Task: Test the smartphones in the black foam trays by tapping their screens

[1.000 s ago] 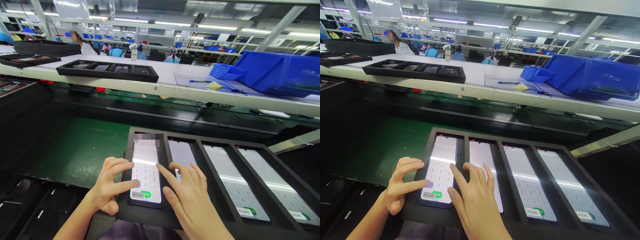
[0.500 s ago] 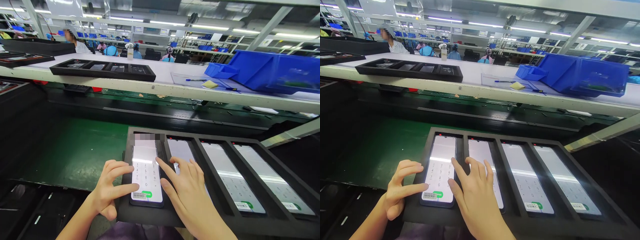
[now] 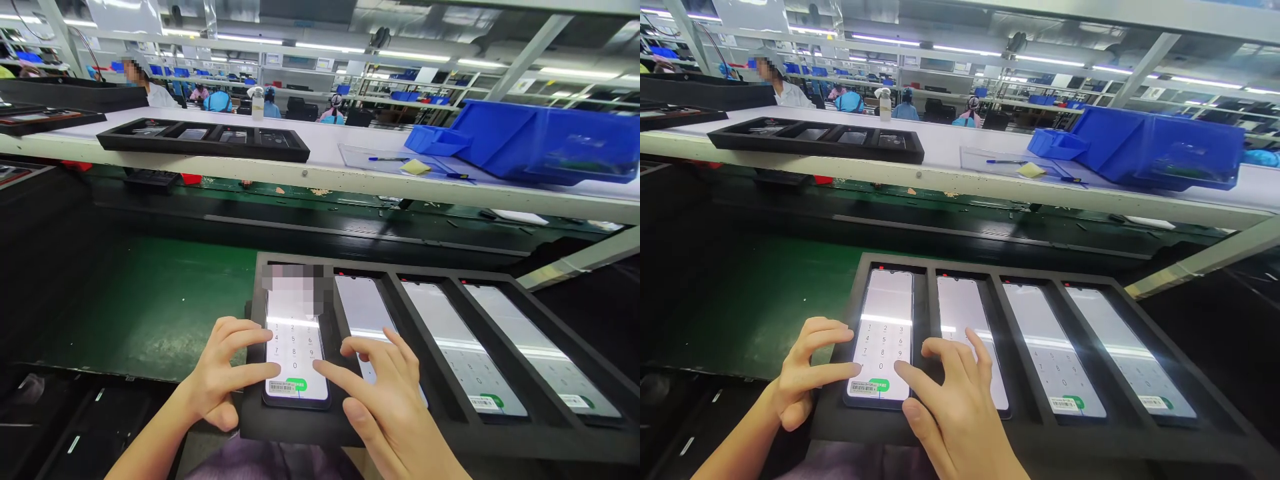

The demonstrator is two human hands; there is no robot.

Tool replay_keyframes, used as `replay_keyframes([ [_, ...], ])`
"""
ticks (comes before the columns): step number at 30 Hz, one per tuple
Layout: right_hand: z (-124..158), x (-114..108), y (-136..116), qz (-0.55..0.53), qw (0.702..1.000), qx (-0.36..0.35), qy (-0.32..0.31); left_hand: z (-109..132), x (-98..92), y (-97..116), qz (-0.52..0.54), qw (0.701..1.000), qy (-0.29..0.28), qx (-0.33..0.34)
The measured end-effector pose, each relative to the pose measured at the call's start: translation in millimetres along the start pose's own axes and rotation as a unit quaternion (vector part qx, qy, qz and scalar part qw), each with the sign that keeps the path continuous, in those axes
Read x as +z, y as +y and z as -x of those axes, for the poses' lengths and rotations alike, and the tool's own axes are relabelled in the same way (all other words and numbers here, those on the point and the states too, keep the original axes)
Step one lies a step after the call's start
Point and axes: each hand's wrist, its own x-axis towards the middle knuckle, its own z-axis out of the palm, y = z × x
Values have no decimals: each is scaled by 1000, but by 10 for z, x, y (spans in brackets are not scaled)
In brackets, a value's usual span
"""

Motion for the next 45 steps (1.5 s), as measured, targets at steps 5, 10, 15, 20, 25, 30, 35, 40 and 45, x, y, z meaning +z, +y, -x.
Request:
replay_keyframes([
  [5,5,63,-63,-19,999,28,-11,7,-45,0,-10,1000,1,-2],
  [10,-2,55,-74,-12,999,27,-17,-13,-27,-18,-3,1000,-13,0],
  [15,-4,44,-77,-24,999,30,-21,-61,15,-50,-8,999,-48,15],
  [20,0,51,-75,-26,999,28,-32,-79,0,-62,-11,999,-41,15],
  [25,3,40,-60,-12,999,31,-22,-69,-3,-90,-20,999,-26,4],
  [30,-87,3,-42,5,997,-1,-81,-44,9,-138,-26,999,-27,-11],
  [35,-144,-15,-31,32,994,-33,-102,-27,16,-161,-24,999,-29,-8],
  [40,-40,-24,-1,17,999,10,-30,-51,23,-151,-32,999,-30,-11],
  [45,0,21,-55,-4,999,45,-22,-118,-36,-82,-29,999,-13,-10],
])
